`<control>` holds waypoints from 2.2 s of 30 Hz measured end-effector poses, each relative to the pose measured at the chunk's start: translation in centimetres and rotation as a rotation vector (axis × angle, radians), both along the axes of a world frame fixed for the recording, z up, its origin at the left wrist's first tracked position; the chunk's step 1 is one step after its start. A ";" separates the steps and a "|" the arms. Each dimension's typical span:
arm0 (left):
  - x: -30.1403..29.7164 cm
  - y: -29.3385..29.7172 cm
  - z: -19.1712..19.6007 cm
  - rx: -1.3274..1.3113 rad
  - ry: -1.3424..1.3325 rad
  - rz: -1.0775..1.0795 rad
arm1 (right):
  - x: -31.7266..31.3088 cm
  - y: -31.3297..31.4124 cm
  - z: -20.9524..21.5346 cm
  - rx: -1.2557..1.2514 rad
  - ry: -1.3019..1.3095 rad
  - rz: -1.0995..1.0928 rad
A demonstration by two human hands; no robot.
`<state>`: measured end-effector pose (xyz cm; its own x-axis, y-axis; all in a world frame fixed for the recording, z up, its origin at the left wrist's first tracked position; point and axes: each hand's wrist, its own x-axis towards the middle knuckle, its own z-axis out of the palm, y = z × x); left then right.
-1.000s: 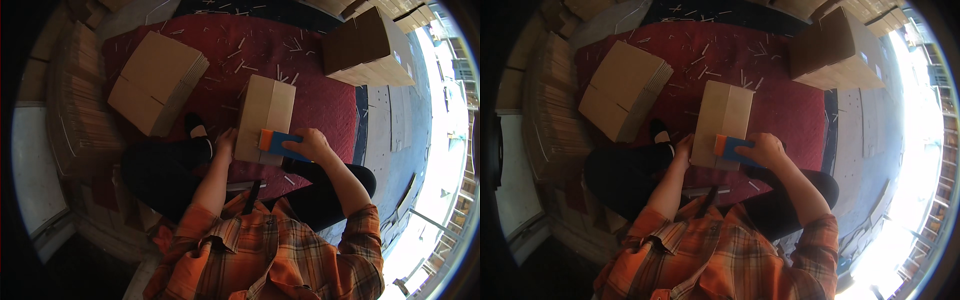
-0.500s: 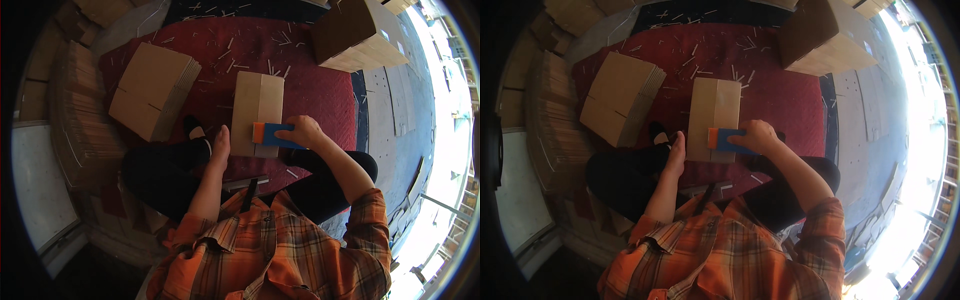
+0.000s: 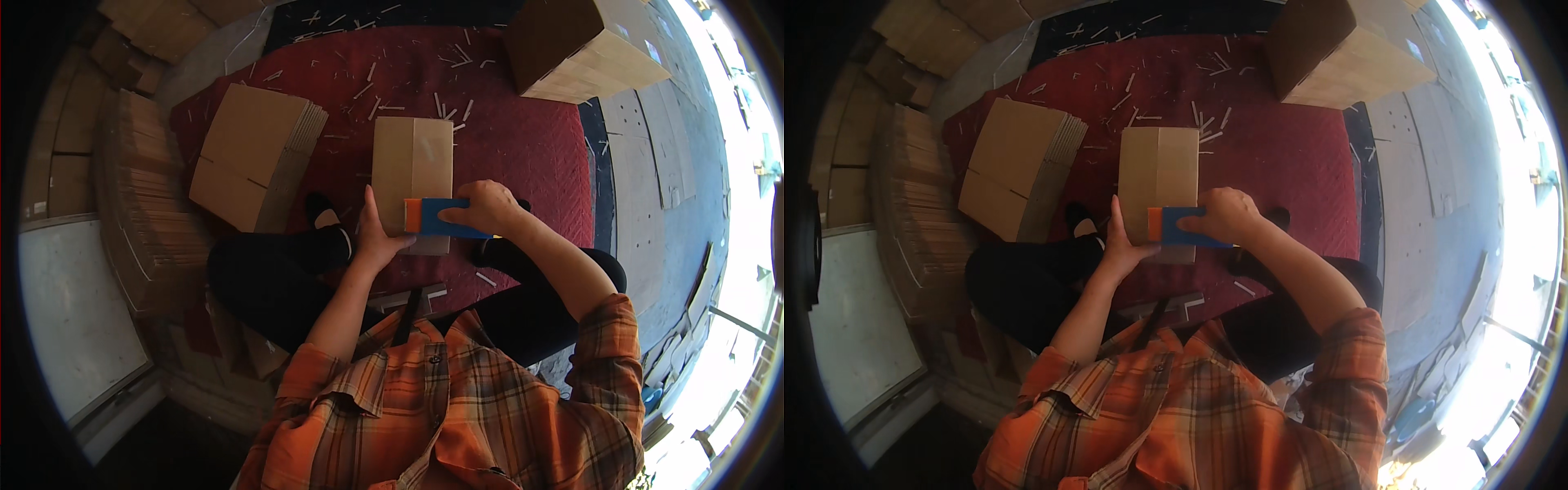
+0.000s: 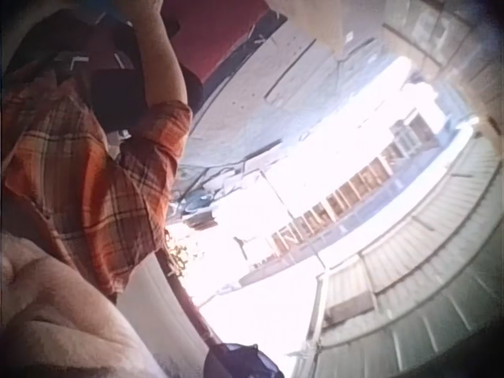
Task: The person assembles cardboard boxes by folding flat cardboard sheets into shape and sealing them with a tape dispenser, then stacks the finished boxes onto a pile.
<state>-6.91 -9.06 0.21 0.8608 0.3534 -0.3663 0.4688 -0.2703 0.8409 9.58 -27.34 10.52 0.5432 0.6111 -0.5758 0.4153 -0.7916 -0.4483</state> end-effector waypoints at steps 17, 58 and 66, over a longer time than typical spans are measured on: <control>0.7 0.1 0.8 -0.035 0.176 -0.020 | 0.6 -3.2 -3.0 0.276 0.101 -0.123; 0.6 0.1 0.8 -0.100 0.065 0.005 | 1.4 -0.8 -7.7 -0.244 -0.093 -0.044; 1.0 2.0 0.6 -0.298 0.158 0.077 | 0.5 -0.5 -8.7 -0.227 -0.209 -0.165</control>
<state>-5.90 -7.10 0.82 0.7603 0.2720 -0.5898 0.6089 0.0175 0.7930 10.11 -27.84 1.79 0.7449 0.3742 -0.5524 0.3375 -0.9255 -0.1719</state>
